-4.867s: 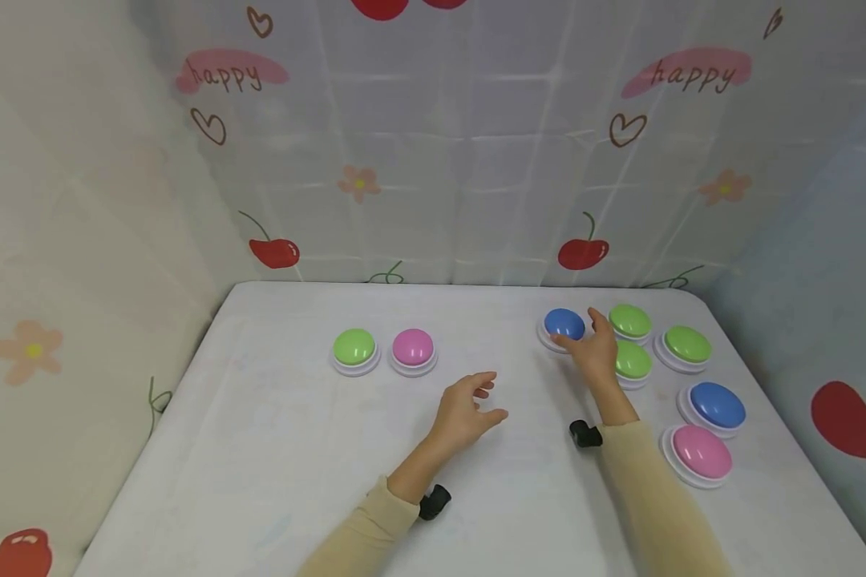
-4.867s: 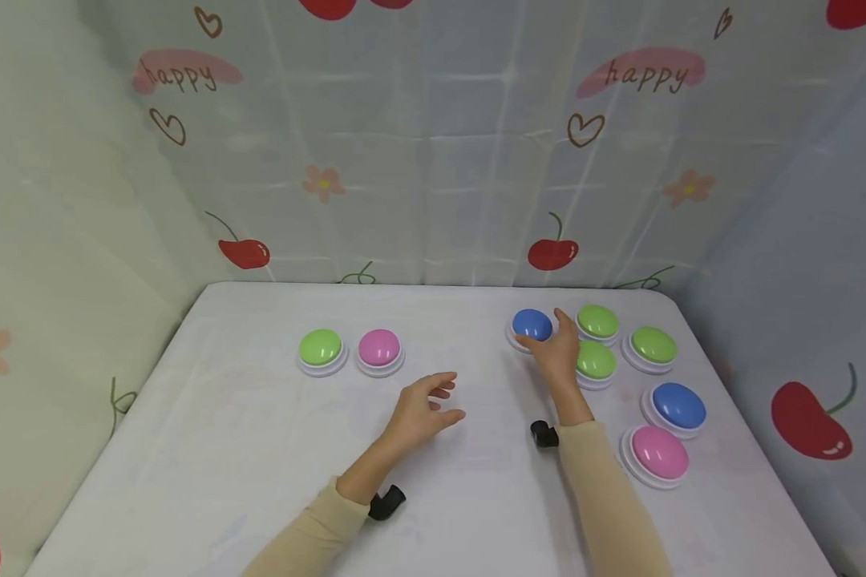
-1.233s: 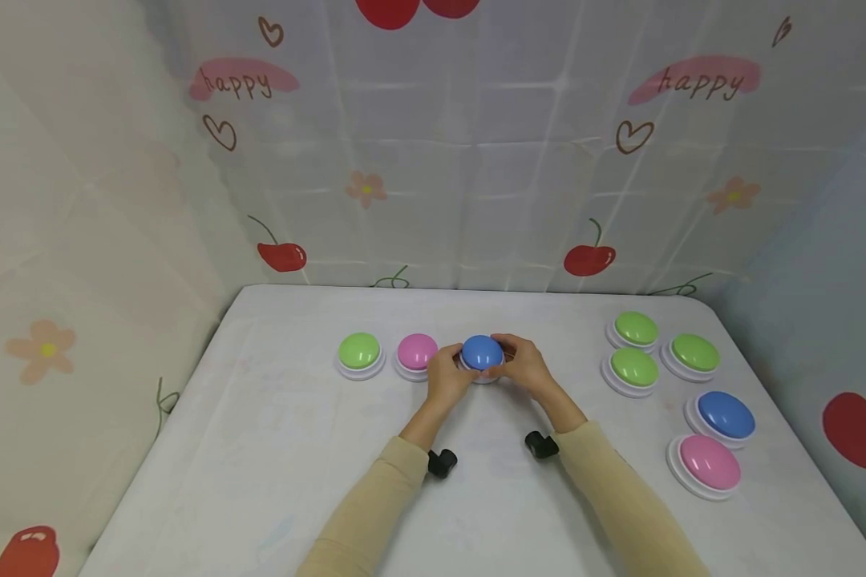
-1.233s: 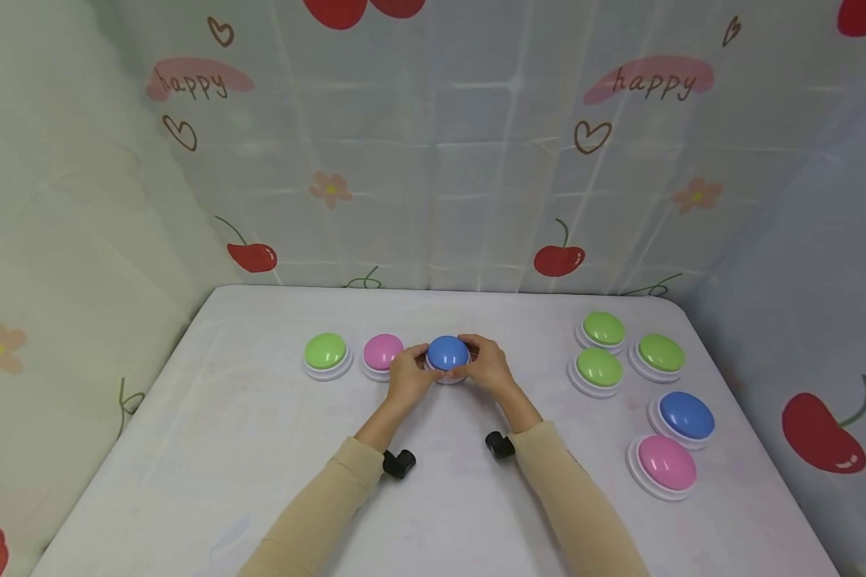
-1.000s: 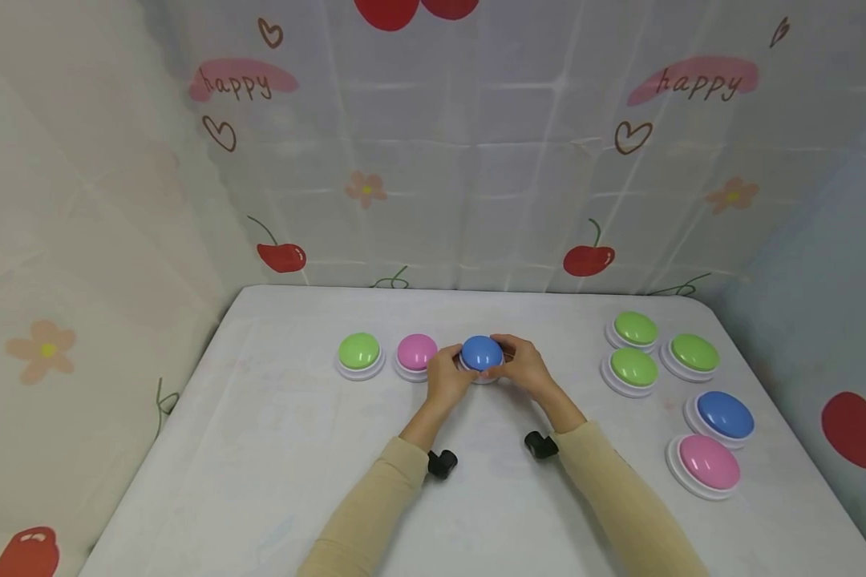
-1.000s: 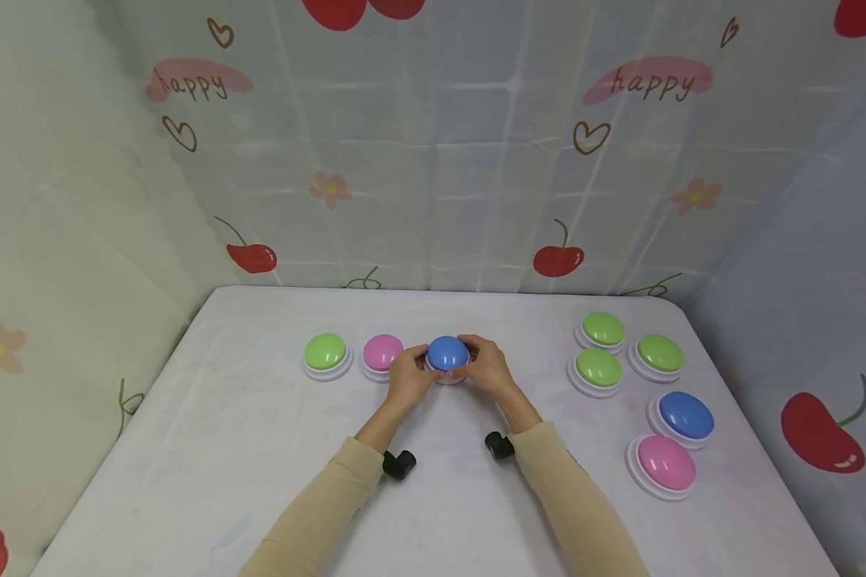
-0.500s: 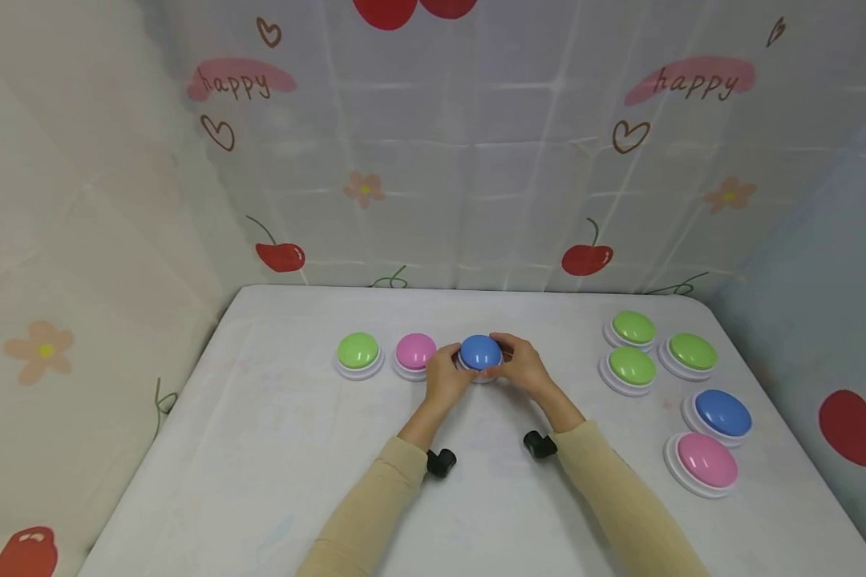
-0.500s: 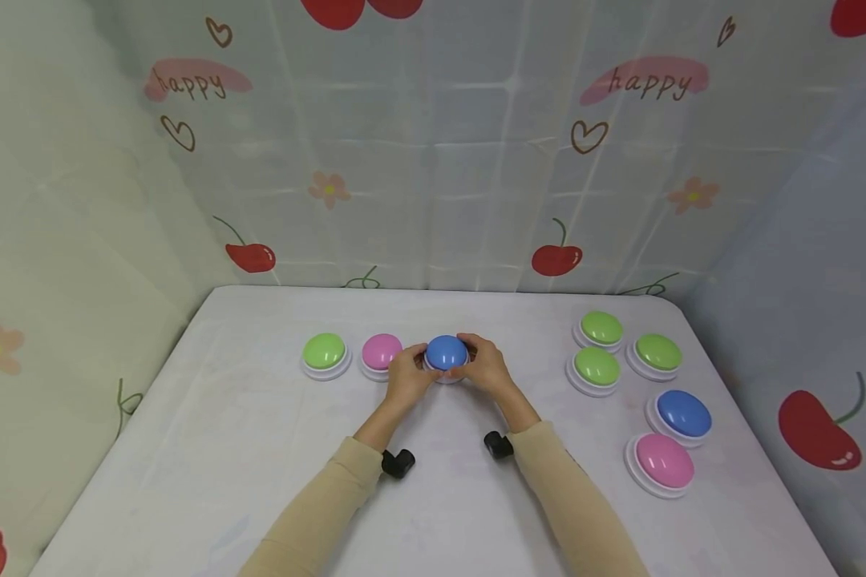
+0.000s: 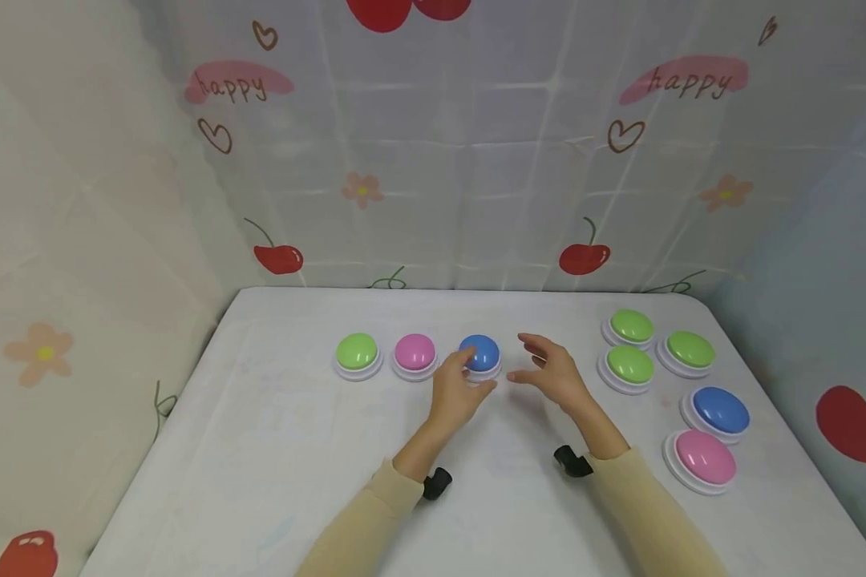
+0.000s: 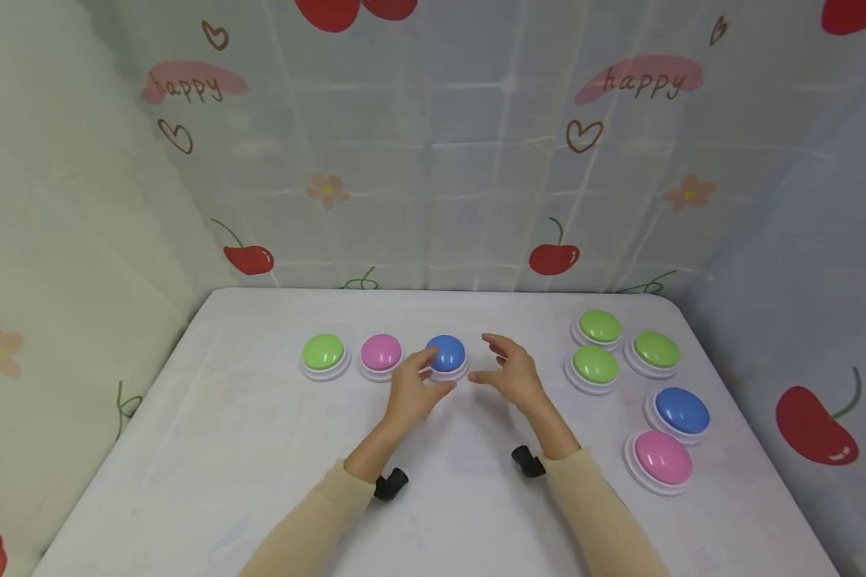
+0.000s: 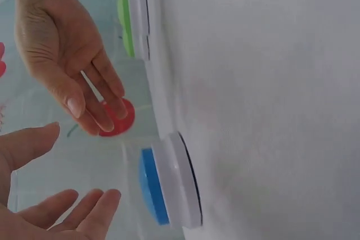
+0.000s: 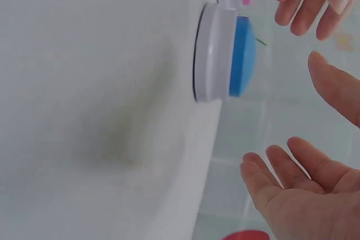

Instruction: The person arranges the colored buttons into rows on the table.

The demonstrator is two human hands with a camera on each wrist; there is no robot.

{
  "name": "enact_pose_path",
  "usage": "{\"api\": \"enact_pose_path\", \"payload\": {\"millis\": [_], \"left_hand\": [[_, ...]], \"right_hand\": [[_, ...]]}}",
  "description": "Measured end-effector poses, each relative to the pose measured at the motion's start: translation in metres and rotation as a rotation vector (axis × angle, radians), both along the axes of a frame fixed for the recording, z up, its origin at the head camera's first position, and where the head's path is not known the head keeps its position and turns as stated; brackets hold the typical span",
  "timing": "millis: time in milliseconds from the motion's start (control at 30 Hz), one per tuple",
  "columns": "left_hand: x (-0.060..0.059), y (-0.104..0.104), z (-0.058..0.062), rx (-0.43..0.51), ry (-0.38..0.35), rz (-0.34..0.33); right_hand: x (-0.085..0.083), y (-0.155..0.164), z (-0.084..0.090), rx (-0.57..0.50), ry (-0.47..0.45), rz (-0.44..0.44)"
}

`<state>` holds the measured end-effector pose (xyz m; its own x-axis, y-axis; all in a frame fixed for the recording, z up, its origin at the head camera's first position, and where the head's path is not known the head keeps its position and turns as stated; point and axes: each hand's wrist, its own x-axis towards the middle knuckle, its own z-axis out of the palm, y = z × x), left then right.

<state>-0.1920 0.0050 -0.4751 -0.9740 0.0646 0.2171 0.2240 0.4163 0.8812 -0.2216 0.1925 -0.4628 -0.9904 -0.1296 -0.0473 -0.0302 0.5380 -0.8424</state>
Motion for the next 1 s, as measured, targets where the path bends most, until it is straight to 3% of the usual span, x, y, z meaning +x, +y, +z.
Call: {"api": "enact_pose_path", "payload": {"millis": [133,267,567,733,900,1000], "left_hand": [[0.023,0.006,0.008,0.107,-0.103,-0.167],[0.042,0.010,0.015,0.122,-0.169,-0.277],[0.062,0.020,0.015,0.110,-0.210,-0.357],[0.063,0.023,0.012,0.111,-0.219,-0.356],[0.062,0.022,0.011,0.102,-0.195,-0.353],[0.060,0.021,0.012,0.096,-0.178,-0.347]], "right_hand": [[0.023,0.023,0.004,-0.018,0.039,-0.013],[0.048,0.047,0.005,-0.027,0.050,-0.043],[0.096,0.093,0.008,0.009,0.074,-0.218],[0.120,0.112,0.012,0.053,0.027,-0.405],[0.137,0.134,0.010,0.053,-0.096,-0.728],[0.145,0.149,0.005,0.038,-0.131,-0.871]]}}
